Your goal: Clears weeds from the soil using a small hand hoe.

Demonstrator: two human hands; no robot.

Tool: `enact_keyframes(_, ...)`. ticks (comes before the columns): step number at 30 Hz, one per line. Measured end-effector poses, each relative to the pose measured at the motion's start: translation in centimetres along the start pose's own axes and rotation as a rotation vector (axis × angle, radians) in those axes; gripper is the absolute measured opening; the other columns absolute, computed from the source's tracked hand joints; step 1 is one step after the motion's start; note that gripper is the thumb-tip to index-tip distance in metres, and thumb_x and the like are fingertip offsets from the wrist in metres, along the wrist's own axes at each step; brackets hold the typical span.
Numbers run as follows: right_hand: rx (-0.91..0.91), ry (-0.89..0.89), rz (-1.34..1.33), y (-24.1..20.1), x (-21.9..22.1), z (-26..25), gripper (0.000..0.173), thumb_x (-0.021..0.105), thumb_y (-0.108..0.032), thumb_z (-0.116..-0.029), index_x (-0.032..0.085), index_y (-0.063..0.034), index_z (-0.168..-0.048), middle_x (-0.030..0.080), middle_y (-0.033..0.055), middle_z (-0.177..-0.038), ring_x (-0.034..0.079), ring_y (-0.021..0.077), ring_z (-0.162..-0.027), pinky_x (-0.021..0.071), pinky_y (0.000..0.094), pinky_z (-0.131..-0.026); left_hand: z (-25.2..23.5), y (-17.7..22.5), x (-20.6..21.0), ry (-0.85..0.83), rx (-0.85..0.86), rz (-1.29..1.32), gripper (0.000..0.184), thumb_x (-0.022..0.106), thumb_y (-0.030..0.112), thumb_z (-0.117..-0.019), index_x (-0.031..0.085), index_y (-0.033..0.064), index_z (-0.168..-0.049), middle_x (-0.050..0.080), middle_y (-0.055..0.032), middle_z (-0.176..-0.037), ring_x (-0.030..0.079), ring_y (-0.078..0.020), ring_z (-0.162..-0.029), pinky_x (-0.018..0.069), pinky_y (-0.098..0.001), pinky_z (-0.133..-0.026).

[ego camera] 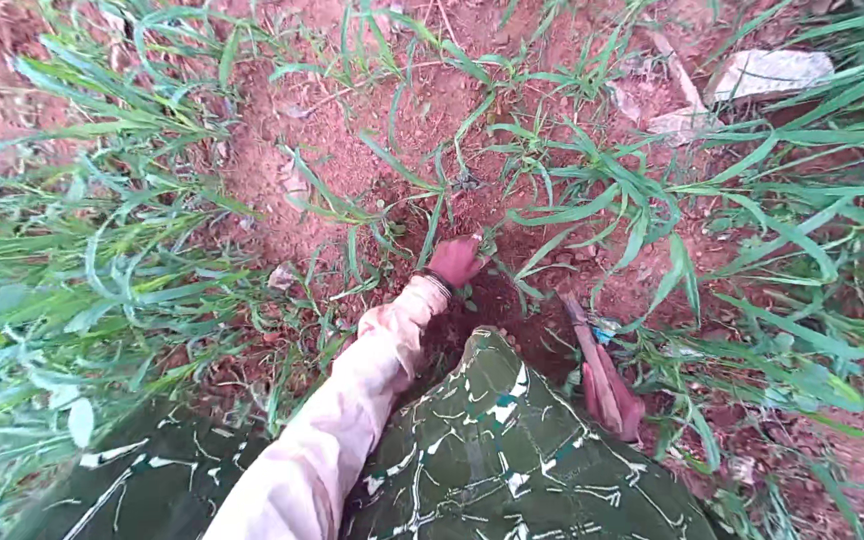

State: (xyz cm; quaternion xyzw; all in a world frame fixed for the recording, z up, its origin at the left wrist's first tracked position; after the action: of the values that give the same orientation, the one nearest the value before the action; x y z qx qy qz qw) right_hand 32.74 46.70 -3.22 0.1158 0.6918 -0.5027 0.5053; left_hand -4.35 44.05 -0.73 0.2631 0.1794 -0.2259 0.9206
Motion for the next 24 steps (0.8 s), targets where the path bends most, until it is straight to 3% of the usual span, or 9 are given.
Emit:
enact_keyframes(2,0.004,-0.045,0.01,-1.7,0.0,-3.2,0.047,0.057,-0.025,-0.097,0.069,0.0142,-0.119,0.076,0.0275,-0.098,0.077,0.0369,-0.076,0.0598,0.0511,-0.065,1.0,-3.1,1.2,0.073,-0.039,0.071,0.051,0.058,0.022,-0.1047,0.051,-0.0108,-0.143,0.06,-0.0349,-0.134,0.058,-0.0504,-0.128,0.0413,-0.0627,-0.11)
enact_keyframes(5,-0.093,-0.085,0.108,-3.2,-1.7,-6.3,0.047,0.056,-0.03,-0.0977,0.072,0.01,-0.116,0.076,0.0239,-0.086,0.075,0.0361,-0.065,0.0564,0.0526,-0.054,1.6,-6.2,2.6,0.214,-0.108,0.153,0.047,0.06,0.024,-0.1028,0.059,-0.0088,-0.136,0.062,-0.0318,-0.134,0.06,-0.0468,-0.126,0.043,-0.0602,-0.11)
enact_keyframes(8,-0.152,-0.117,0.124,-5.2,-3.9,-8.3,0.048,0.055,-0.034,-0.0997,0.073,0.0074,-0.117,0.077,0.0212,-0.085,0.074,0.032,-0.063,0.0564,0.0484,-0.054,1.8,-6.6,1.2,0.376,-0.135,0.218,0.041,0.061,0.024,-0.1023,0.066,-0.0091,-0.126,0.064,-0.0298,-0.133,0.062,-0.045,-0.125,0.0445,-0.0594,-0.109)
enact_keyframes(10,-0.134,-0.204,0.103,-7.4,-2.8,-10.4,0.05,0.055,-0.035,-0.0981,0.071,0.0059,-0.122,0.076,0.0219,-0.084,0.073,0.0353,-0.062,0.0549,0.0524,-0.053,1.7,-7.4,0.8,0.486,-0.133,0.235,0.039,0.064,0.024,-0.0993,0.07,-0.0089,-0.119,0.068,-0.0292,-0.125,0.065,-0.044,-0.12,0.0464,-0.0583,-0.107)
enact_keyframes(13,-0.01,-0.295,0.081,-10.0,1.2,-13.4,0.048,0.058,-0.036,-0.0974,0.071,0.0018,-0.125,0.076,0.0237,-0.093,0.075,0.0437,-0.079,0.0562,0.0629,-0.067,1.4,-9.1,1.7,0.507,-0.1,0.215,0.04,0.069,0.024,-0.0965,0.07,-0.0116,-0.114,0.069,-0.0311,-0.119,0.066,-0.0466,-0.117,0.0469,-0.0613,-0.105)
enact_keyframes(15,-0.032,-0.272,0.072,-10.0,2.1,-13.9,0.045,0.06,-0.034,-0.0965,0.073,0.0027,-0.12,0.076,0.0232,-0.091,0.075,0.0425,-0.079,0.0566,0.0615,-0.067,1.2,-9.8,2.0,0.447,-0.099,0.202,0.039,0.068,0.022,-0.0977,0.069,-0.0122,-0.116,0.067,-0.0315,-0.124,0.063,-0.0475,-0.122,0.0442,-0.0619,-0.107)
enact_keyframes(17,-0.072,-0.227,0.103,-9.3,1.5,-11.3,0.043,0.06,-0.032,-0.095,0.076,0.0057,-0.108,0.075,0.0219,-0.079,0.074,0.0395,-0.066,0.0552,0.057,-0.056,1.6,-10.2,3.0,0.468,-0.07,0.227,0.036,0.068,0.02,-0.096,0.07,-0.0124,-0.113,0.068,-0.0325,-0.121,0.063,-0.0494,-0.12,0.0447,-0.065,-0.104)
enact_keyframes(21,-0.052,-0.228,0.034,-8.0,2.9,-8.9,0.047,0.06,-0.028,-0.0931,0.072,0.0101,-0.118,0.076,0.0247,-0.088,0.075,0.0404,-0.071,0.0583,0.0577,-0.062,0.6,-10.8,1.9,0.566,-0.159,0.271,0.048,0.064,0.027,-0.0986,0.064,-0.0107,-0.128,0.064,-0.0337,-0.129,0.059,-0.0503,-0.126,0.0405,-0.0648,-0.11)
enact_keyframes(24,-0.059,-0.17,0.029,-10.3,6.0,-11.9,0.044,0.061,-0.029,-0.0929,0.075,0.0077,-0.113,0.075,0.021,-0.076,0.073,0.0366,-0.063,0.0564,0.0536,-0.055,-0.2,-9.3,0.8,0.669,-0.166,0.271,0.047,0.061,0.02,-0.1,0.059,-0.0176,-0.129,0.064,-0.0391,-0.123,0.062,-0.0537,-0.12,0.0433,-0.0632,-0.107)
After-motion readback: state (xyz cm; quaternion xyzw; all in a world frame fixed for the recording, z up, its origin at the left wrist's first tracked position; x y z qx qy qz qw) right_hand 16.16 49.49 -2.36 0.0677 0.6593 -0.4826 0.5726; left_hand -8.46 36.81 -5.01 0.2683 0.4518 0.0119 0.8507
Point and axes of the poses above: each hand's wrist, its own z-axis away from the middle knuckle, its own x-axis out of the palm, y = z × x, the point moved 1 cm from there along -z, towards the middle knuckle
